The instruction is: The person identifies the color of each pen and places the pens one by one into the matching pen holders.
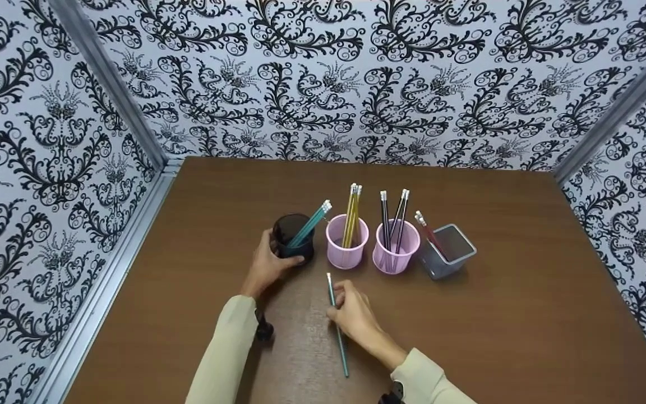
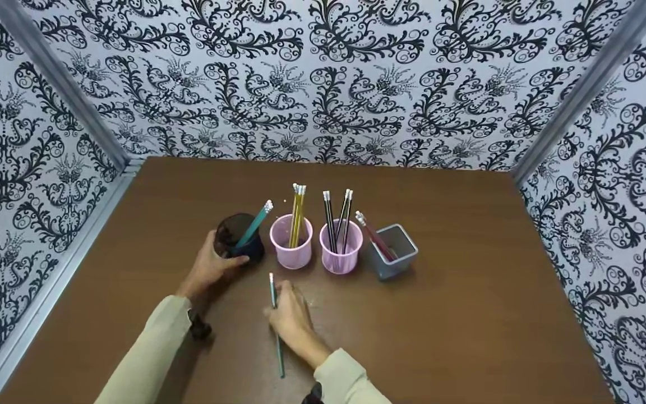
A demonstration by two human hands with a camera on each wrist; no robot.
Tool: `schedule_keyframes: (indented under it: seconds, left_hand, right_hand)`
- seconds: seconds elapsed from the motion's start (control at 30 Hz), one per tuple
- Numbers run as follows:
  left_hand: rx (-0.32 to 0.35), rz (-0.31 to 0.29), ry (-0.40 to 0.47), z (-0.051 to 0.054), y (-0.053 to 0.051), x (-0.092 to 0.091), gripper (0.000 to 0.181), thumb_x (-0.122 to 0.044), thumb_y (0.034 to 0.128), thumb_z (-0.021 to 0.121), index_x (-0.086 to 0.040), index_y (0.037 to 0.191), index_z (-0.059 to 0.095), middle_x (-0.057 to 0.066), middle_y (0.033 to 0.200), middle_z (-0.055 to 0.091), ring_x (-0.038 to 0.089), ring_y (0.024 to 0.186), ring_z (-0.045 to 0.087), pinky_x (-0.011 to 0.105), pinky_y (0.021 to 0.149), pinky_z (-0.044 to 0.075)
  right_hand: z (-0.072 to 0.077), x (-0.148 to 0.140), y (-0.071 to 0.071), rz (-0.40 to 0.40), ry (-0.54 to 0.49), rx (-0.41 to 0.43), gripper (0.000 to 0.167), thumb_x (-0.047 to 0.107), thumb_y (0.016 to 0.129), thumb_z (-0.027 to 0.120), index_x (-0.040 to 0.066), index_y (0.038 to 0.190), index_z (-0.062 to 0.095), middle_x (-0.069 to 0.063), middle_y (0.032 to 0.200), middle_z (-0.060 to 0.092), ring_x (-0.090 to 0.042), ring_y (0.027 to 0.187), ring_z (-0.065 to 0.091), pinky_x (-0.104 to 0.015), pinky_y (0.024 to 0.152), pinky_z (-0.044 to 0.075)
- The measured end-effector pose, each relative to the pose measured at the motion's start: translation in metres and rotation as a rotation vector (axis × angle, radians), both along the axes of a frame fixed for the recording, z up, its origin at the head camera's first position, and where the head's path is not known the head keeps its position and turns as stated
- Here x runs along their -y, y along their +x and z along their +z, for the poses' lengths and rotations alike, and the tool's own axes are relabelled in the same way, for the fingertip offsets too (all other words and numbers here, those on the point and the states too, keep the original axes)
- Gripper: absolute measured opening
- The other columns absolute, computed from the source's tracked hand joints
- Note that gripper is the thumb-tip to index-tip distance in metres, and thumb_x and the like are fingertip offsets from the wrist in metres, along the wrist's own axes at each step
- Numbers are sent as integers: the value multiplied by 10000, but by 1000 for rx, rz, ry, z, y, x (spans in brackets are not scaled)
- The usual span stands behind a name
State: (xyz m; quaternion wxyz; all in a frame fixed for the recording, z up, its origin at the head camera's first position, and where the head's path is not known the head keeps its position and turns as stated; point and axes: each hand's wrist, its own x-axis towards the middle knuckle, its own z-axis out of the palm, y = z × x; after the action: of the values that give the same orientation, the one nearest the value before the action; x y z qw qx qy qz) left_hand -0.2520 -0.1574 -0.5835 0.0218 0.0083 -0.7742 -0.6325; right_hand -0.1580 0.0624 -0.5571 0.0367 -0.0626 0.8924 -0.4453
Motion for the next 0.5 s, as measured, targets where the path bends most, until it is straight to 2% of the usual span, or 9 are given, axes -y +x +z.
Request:
schedule_keyframes:
  seconds: [0.2,0.33,0.5]
  left_hand:
    - [-20,6,-89,-1,-1,1,876,-159,712,910,-86,1436,422,156,1439,542,314,1365,505,479,1146,412]
    - [-17,28,-147,-3,-3,0,868,-212,715,911,-103,1441,446,138,1416,579,288,1337,531,459,1128,428]
    - [-21,31,-171,-4,-2,-1,877,-230,720,909,-98,1450,443,146,1431,568,288,1352,523,452,1127,432]
  right_hand:
    - [22,9,-7,45,-111,-131,432,-16,722,653,13,1151,616,-49,841,659,-39,710,549,-201,673,483]
    - [34,12,-17,76,-183,-227,419,-60,742,658,-4,1154,613,-90,857,671,-69,725,595,-206,684,519]
    - [48,15,-31,102,-264,-276,389,-52,808,677,-1,1187,602,-115,896,678,-122,774,641,-246,759,557]
